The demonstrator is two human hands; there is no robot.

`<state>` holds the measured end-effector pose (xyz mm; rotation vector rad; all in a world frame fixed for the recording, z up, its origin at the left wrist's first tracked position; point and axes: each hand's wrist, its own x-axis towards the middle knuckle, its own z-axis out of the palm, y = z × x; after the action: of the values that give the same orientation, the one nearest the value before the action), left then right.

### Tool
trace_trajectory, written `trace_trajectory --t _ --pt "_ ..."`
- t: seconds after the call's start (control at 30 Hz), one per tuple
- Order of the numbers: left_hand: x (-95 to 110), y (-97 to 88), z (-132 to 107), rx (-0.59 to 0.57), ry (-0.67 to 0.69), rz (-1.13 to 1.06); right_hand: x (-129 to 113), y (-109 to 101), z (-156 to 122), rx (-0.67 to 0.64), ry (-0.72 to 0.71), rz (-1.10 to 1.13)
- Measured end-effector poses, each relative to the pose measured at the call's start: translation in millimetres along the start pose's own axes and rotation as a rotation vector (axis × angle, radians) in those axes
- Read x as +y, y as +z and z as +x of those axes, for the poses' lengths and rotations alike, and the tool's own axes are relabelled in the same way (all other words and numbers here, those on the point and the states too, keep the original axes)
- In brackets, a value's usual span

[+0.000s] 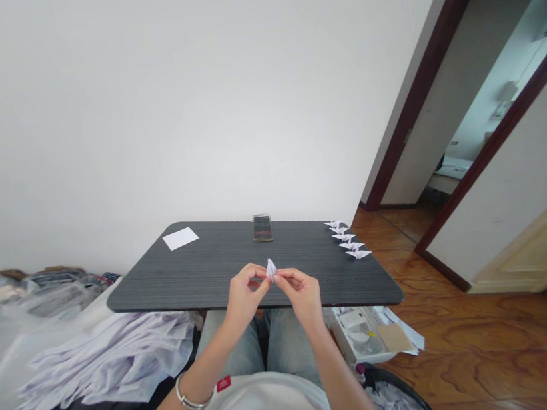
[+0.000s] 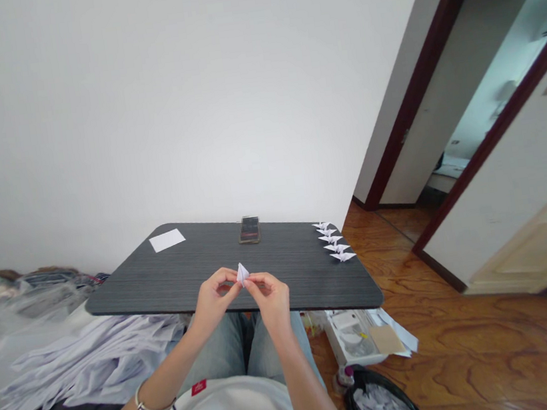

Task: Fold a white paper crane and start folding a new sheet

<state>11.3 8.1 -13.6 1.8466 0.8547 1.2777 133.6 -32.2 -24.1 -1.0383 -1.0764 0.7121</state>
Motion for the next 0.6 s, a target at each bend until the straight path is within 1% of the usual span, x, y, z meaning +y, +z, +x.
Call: trace_trajectory --t 0.13,0.27,0.4,0.5,0.6 --pt "5 0.0 -2 0.016 0.068 0.111 -2 0 0 -0.015 -0.020 -0.022" --pt "7 1.6 -3 0.022 0.115 0.181 3 -1 -1 -0.005 -0.036 -0.085" --pt "5 1.6 -4 0.018 0.120 0.171 10 1 -1 0.016 -0.116 -0.200" --pt "3 0.9 -4 0.005 0.123 0.159 10 2 -2 0.020 -0.180 -0.287" --pt "4 0.9 -4 -0.005 0.127 0.149 9 3 -2 0.012 -0.199 -0.294"
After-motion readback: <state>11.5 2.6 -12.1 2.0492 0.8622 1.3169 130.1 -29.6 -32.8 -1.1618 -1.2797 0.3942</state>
